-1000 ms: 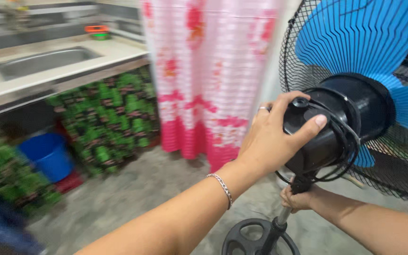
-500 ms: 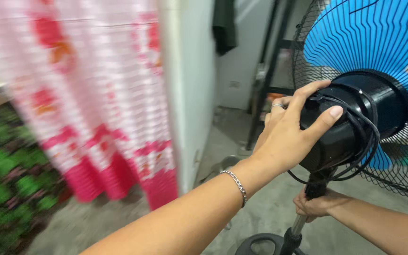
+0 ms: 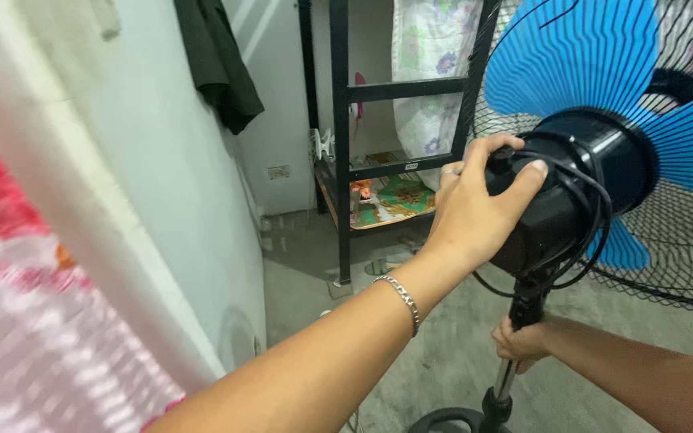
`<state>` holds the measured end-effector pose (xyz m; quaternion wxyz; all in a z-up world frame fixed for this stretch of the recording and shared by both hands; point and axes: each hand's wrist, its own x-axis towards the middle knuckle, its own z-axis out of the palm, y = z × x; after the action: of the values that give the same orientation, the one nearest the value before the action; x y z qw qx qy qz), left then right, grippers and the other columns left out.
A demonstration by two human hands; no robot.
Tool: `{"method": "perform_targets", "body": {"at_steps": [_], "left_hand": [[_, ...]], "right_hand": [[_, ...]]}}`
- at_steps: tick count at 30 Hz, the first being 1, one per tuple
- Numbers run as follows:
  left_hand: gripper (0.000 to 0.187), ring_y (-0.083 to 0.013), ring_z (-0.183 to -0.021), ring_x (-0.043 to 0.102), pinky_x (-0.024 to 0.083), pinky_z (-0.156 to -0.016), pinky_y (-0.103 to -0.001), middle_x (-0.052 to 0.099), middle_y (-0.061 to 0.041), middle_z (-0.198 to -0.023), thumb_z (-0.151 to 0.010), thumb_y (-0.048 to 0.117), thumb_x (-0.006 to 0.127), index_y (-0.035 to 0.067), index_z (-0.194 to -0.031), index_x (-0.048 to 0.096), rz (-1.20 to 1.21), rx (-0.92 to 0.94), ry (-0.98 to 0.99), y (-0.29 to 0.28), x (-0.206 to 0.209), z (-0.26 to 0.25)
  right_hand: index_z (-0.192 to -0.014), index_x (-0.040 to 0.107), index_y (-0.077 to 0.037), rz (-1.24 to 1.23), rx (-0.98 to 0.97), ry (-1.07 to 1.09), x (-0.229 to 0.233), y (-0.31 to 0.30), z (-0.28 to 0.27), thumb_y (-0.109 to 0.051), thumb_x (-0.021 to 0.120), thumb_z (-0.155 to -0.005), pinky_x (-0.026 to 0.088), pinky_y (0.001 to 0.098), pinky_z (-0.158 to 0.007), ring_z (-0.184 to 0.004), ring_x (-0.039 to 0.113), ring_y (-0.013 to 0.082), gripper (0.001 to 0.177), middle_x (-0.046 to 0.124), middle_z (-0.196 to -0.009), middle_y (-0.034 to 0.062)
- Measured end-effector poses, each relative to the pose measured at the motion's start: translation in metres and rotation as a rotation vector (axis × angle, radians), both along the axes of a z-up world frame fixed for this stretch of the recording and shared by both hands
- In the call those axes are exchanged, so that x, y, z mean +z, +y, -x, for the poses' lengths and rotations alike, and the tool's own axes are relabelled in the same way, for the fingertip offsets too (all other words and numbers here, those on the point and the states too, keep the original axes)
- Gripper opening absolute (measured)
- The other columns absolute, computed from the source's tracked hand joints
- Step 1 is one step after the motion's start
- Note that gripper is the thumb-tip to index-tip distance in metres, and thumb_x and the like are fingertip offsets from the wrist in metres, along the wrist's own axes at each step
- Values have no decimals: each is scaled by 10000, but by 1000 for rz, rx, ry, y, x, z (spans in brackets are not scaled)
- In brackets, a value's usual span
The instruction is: The person assembles a standing electric fan by attaching the front and rear protective grilles to the fan head. They then wrap the power cord around the fan's neck and adjust the fan's position.
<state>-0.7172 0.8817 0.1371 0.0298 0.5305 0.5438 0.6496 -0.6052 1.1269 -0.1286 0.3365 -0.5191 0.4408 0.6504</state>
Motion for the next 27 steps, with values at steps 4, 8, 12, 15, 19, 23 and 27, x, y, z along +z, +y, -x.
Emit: {"method": "perform_targets", "body": {"at_steps": [4, 8, 12, 15, 19, 23, 27], "left_hand": [[536, -464, -1293, 505, 430, -1056, -515, 610, -289, -1269, -870, 561, 651, 301, -1334, 588, 45, 15, 14, 38, 10, 26], [515, -468, -1306, 498, 419, -1081, -525, 616, -274, -1288, -882, 541, 650, 290, -1327, 590, 17, 25, 79, 73, 17, 46], [501, -462, -1291, 514, 426, -1074, -530, 626, -260, -1285, -865, 508, 649, 291, -1312, 590, 4, 74, 80, 109, 17, 60], [512, -469, -1255, 527, 429, -1086, -522, 619, -269, -1264, -851, 500, 655, 299, -1317, 590, 27, 152, 89, 134, 22, 70], [509, -484, -1280, 481, 411, -1076, -529, 596, -278, -1275, -855, 481, 668, 295, -1321, 590, 35, 171, 119, 160, 26, 85], [501, -451, -1283, 493, 411, -1076, -513, 613, -251, -1265, -854, 470, 662, 295, -1318, 589, 29, 182, 126, 193, 18, 100], [431, -373, -1274, 534, 390, -1176, -496, 683, -182, -1235, -914, 471, 647, 281, -1297, 591, -63, 189, 189, 234, 3, 131]], "right_hand": [[-1650, -140, -321, -41, 123, 89, 6, 37, 23, -302, 762, -881, 577, 342, -472, -839, 643, 272, 1185, 503, -1112, 166], [-1592, -2, -294, -18, 64, 165, 6, 70, 57, -230, 748, -901, 563, 369, -473, -824, 655, 303, 1022, 517, -1102, 170], [-1656, -115, -256, -94, 66, 135, 9, 97, 87, -302, 752, -872, 549, 346, -505, -827, 635, 264, 1170, 506, -1117, 185], [-1650, -155, -286, -86, 193, 183, 15, 117, 106, -255, 808, -821, 564, 319, -455, -797, 622, 267, 1272, 499, -1116, 219], [-1625, -46, -337, -24, 165, 259, 12, 154, 136, -205, 795, -826, 575, 373, -480, -767, 655, 278, 1167, 515, -1114, 191], [-1625, -91, -349, -44, 119, 256, -5, 193, 163, -220, 790, -824, 585, 381, -499, -794, 655, 317, 1197, 498, -1156, 239], [-1654, -85, -292, -75, 262, 257, -22, 233, 191, -234, 826, -782, 608, 343, -479, -822, 628, 289, 1263, 541, -1162, 187]]}}
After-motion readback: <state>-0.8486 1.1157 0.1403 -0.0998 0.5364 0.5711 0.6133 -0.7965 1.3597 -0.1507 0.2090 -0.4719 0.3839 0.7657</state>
